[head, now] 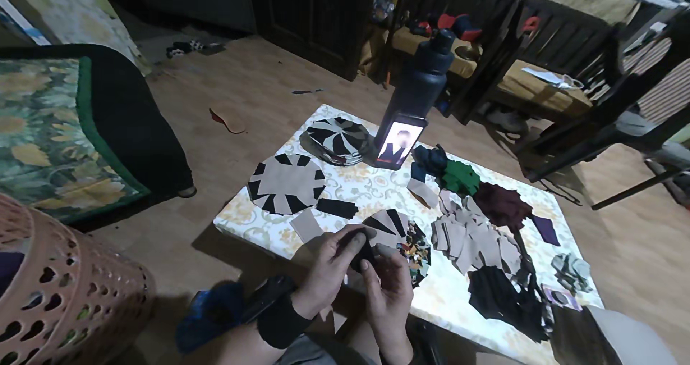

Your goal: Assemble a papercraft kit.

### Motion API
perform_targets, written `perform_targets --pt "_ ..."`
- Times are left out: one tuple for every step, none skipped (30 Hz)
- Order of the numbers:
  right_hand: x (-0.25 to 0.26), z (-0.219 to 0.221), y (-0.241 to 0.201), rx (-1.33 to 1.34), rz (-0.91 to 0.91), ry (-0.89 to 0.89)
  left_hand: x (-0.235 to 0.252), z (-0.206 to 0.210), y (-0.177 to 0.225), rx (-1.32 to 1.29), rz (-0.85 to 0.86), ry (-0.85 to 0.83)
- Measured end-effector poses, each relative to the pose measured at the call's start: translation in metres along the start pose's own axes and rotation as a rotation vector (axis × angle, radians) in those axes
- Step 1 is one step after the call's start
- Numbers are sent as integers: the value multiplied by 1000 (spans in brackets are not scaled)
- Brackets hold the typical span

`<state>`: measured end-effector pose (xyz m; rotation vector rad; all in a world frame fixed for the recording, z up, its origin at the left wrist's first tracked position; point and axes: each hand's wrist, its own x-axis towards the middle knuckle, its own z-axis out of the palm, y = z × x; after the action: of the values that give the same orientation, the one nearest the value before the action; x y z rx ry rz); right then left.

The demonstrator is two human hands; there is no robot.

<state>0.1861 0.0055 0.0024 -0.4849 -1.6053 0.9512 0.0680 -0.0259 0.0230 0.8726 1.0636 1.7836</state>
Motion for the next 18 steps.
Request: perform_targets --pt "0 0 -1 15 9 0 0 1 0 -8 14 -12" --pt "1 0 -2 30 14 7 -1 1 -1 -17 23 -25" --pt "1 0 -2 47 22 15 -1 1 -2 -30 27 -40" --pt "2 0 -2 67 31 29 -1 1 -3 -44 33 -57" --pt "2 0 -2 85 41 44 0 1 -5 -56 40 -72" --pt "3 -1 -1 100 52 60 0 1 -6 -69 48 -86" --pt "3 -1 -1 113 63 74 0 1 -7 -71 54 -94" --pt "3 -2 -1 127 72 87 0 1 -9 -62 59 -101" --pt "3 -3 -1 139 78 101 0 1 -10 -45 60 -104" --pt "3 -3 -1 144 84 118 -1 2 -10 -23 60 -101" --pt "4 -3 -1 156 89 128 -2 2 -11 -7 63 -99" --pt "3 -3 -1 170 94 135 -3 3 -11 -4 73 -98" --pt "3 -3 -1 180 102 137 -4 4 -10 -16 77 -83" --pt "3 -3 -2 187 108 135 -4 5 -10 -35 76 -62" --pt "3 -3 -2 192 109 130 -4 7 -9 -52 68 -43" --pt "2 -3 -2 196 108 126 -4 8 -9 -63 57 -26" --pt "2 -3 -2 197 105 124 -4 8 -9 -66 46 -13" --pt "2 -3 -2 198 101 123 -4 9 -8 -69 37 -6"
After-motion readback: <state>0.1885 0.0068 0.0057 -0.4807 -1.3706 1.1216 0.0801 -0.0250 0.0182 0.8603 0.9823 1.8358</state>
